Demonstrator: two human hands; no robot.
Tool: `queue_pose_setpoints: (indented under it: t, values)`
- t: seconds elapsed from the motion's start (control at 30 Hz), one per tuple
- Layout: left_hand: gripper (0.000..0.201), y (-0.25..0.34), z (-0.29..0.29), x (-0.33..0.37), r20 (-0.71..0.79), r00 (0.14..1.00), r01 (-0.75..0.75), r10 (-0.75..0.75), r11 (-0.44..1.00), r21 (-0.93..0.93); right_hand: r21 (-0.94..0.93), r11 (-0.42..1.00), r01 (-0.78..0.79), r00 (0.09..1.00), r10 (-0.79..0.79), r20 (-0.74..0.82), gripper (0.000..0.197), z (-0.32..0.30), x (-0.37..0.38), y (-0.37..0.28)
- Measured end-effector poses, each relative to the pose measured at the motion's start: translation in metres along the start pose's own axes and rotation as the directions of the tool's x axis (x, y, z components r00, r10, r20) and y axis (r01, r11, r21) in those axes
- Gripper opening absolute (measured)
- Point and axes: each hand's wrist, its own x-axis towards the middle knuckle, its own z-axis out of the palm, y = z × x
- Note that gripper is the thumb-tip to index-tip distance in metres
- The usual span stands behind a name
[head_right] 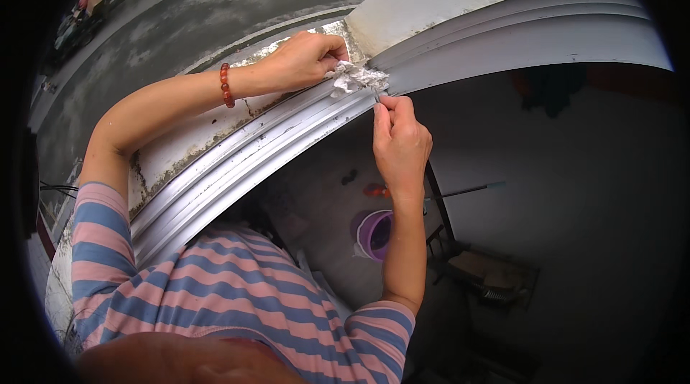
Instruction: The person scrapes and wipes a white window frame using a small metal tool and a white cloth. They repeatedly scrape along the frame's edge and wipe away debris, working on a section of the frame from a high vantage point.
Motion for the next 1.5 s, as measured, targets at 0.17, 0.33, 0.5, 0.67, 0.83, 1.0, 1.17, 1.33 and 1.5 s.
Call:
queue_pose_setpoints:
  t: [0.17,0.33,0.5,0.67,0.83,1.0,1.17,1.33,1.5]
  values:
    - [0.022,0.002,0.014,0.003,-0.07,0.996,0.058,-0.064,0.995,-0.086,-0.3,0.95,0.087,0.988,-0.121,-0.095,0.012,0.026,0.016,0.004]
    - [0.024,0.008,0.03,0.008,-0.061,0.996,-0.063,0.061,0.997,-0.034,-0.436,0.898,0.056,0.971,-0.15,-0.184,0.012,0.037,0.03,0.015]
    - [0.019,0.001,0.042,0.017,-0.096,0.985,-0.139,0.147,0.987,0.079,-0.552,0.832,0.045,0.986,-0.126,-0.11,0.011,0.043,0.039,0.011]
    - [0.015,-0.003,0.044,0.025,-0.084,0.992,-0.08,0.094,0.985,0.154,-0.595,0.795,0.114,0.993,-0.109,0.045,0.013,0.057,0.05,0.016]
    - [0.015,-0.008,0.044,0.029,-0.069,0.986,-0.127,0.152,0.951,0.282,-0.528,0.836,0.151,0.985,-0.084,0.149,0.01,0.053,0.061,0.014]
    - [0.013,0.006,0.012,0.01,0.093,0.996,-0.006,-0.016,0.975,0.224,-0.198,0.961,0.193,0.946,-0.129,0.299,0.012,0.025,0.039,0.008]
    - [0.012,0.006,-0.007,-0.022,0.101,0.994,-0.05,0.027,0.972,0.229,-0.192,0.98,-0.042,0.995,0.058,0.077,0.014,0.0,0.004,-0.001]
    - [0.015,0.013,0.008,-0.006,0.023,1.0,0.001,-0.002,0.998,0.06,-0.243,0.97,0.028,1.0,-0.027,0.005,0.011,0.01,0.004,0.0]
    - [0.014,0.009,0.039,0.011,-0.093,0.993,-0.081,0.078,0.996,-0.035,-0.435,0.898,0.06,0.991,-0.107,-0.084,0.01,0.022,0.017,0.008]
